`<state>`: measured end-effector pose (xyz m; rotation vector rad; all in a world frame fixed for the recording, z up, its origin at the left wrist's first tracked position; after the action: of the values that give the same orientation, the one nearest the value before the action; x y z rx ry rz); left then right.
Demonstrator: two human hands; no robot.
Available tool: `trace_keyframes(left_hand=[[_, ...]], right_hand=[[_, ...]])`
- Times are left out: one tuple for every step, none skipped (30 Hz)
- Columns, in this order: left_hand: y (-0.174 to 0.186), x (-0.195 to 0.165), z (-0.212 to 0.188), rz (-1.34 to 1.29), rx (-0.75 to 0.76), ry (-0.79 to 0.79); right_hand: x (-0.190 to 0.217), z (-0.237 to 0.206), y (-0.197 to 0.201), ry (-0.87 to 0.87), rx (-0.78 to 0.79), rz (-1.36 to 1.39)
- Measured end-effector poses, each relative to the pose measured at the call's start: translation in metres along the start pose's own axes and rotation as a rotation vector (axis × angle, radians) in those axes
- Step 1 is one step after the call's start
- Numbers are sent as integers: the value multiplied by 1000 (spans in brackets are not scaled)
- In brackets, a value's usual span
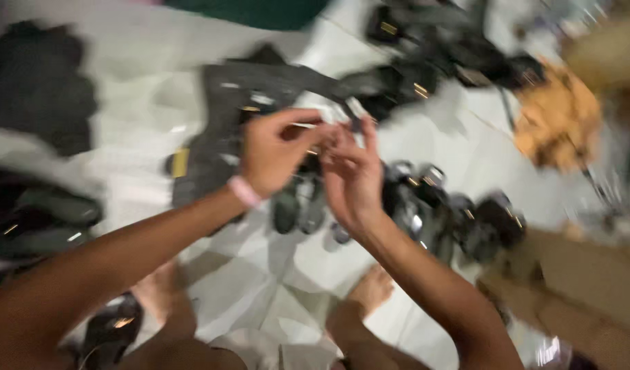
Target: The person sits on the floor and applies small white labels to the top of black slip-on shoes. They pick up each shoe, place a label on the strap, and arrange the shoes in rows on the floor. A second person is visible nearby handling a sheet of labels.
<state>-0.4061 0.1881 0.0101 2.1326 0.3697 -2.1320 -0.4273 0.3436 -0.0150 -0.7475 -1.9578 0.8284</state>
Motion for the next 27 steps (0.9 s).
trace_keyframes(left_hand=[[-18, -11, -5, 68, 37, -24], [-34, -23, -8, 138, 64, -59], [-48, -32, -7, 152, 75, -36], [-63, -39, -6, 170, 85, -10], [-79, -45, -4, 183, 97, 5], [-93, -51, -2, 199, 100, 19], [-105, -56, 0, 219, 91, 36], [-119, -59, 3, 195, 98, 36], [-133, -60, 4, 172, 111, 43], [-146, -60, 5, 150, 127, 62], [-158, -58, 5, 169, 138, 74], [-168, -54, 5, 187, 144, 85], [-180, -49, 7, 202, 149, 92], [-194, -42, 10, 158, 169, 114], [-205, -34, 9, 115, 181, 139], [-215, -27, 9, 75, 189, 162], [-226, -19, 9, 53, 200, 188], [-236, -11, 7, 33, 212, 216], [-246, -3, 6, 14, 226, 245], [-255, 7, 3, 30, 213, 272], [-264, 17, -1, 46, 198, 302], [-273, 28, -4, 58, 183, 329], [-283, 38, -5, 92, 188, 318], [-292, 46, -7, 126, 194, 309], [-298, 54, -8, 159, 202, 301], [-305, 58, -8, 254, 227, 252], [-309, 61, -7, 355, 245, 199]], right_hand=[[17, -7, 1, 79, 40, 13], [33, -12, 0, 153, 90, 21], [45, -17, 0, 178, 117, 72], [56, -22, 1, 201, 145, 124], [68, -25, 2, 247, 146, 124], [78, -27, 4, 283, 152, 124], [86, -27, 6, 309, 162, 124], [96, -26, 7, 369, 196, 104], [105, -26, 11, 431, 221, 83], [115, -28, 17, 491, 233, 62], [121, -29, 27, 499, 204, 23], [127, -29, 39, 502, 177, -17], [133, -28, 50, 506, 154, -60], [143, -29, 60, 604, 171, -145], [150, -31, 69, 693, 190, -230], [156, -31, 80, 741, 193, -278], [161, -32, 91, 789, 193, -324], [165, -31, 104, 800, 172, -330], [170, -32, 117, 814, 148, -334], [173, -32, 130, 810, 133, -320], [174, -33, 143, 805, 117, -307], [177, -35, 156, 801, 104, -297], [179, -36, 167, 828, 92, -335], [182, -38, 177, 853, 76, -374], [184, -41, 187, 876, 58, -414], [190, -44, 197, 932, -13, -550], [197, -47, 207, 979, -79, -681]])
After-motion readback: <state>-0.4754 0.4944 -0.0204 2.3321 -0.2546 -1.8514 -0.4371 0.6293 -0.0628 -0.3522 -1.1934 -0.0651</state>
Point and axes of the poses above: each hand's wrist, its own z-axis towards the middle knuckle, its own y-axis out of the back of the hand, x = y × z, the point moved 6 cm from there along z, towards the middle knuckle, and after that the axes turned 7 degrees about z, right-handed, at the moved point
